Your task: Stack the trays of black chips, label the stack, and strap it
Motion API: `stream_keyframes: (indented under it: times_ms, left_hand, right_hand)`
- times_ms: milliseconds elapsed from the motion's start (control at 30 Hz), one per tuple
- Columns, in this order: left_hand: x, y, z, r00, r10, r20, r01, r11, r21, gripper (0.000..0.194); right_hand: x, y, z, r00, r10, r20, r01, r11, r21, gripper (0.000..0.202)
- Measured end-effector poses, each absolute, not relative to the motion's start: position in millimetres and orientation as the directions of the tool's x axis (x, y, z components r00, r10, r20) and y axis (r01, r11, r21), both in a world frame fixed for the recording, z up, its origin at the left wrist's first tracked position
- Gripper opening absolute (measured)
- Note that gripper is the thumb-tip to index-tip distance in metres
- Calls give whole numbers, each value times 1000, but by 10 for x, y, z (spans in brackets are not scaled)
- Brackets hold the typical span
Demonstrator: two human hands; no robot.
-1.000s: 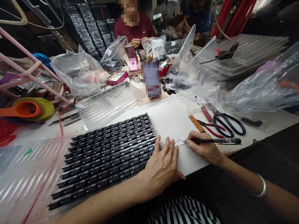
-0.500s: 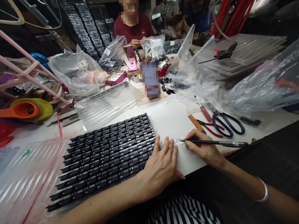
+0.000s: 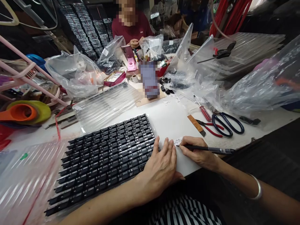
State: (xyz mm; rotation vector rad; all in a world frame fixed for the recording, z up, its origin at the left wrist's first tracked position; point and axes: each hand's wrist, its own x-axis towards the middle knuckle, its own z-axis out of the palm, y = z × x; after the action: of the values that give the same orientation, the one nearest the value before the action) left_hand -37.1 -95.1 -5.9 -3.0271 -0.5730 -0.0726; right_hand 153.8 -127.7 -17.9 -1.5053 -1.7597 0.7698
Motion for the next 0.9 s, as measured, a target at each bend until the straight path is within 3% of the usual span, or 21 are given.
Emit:
stream_keyframes:
  times_ms: [300, 900]
  left_hand:
    - [-364, -957, -72, 931, 356, 79, 361, -931, -58, 80]
    - [-367, -951, -46, 934, 349, 76, 354, -933, -71, 79]
  right_hand:
    - [1533, -1281, -193, -103, 979, 177, 608, 203, -768, 18]
    - [1548, -1284, -175, -99, 987, 129, 608, 162, -777, 18]
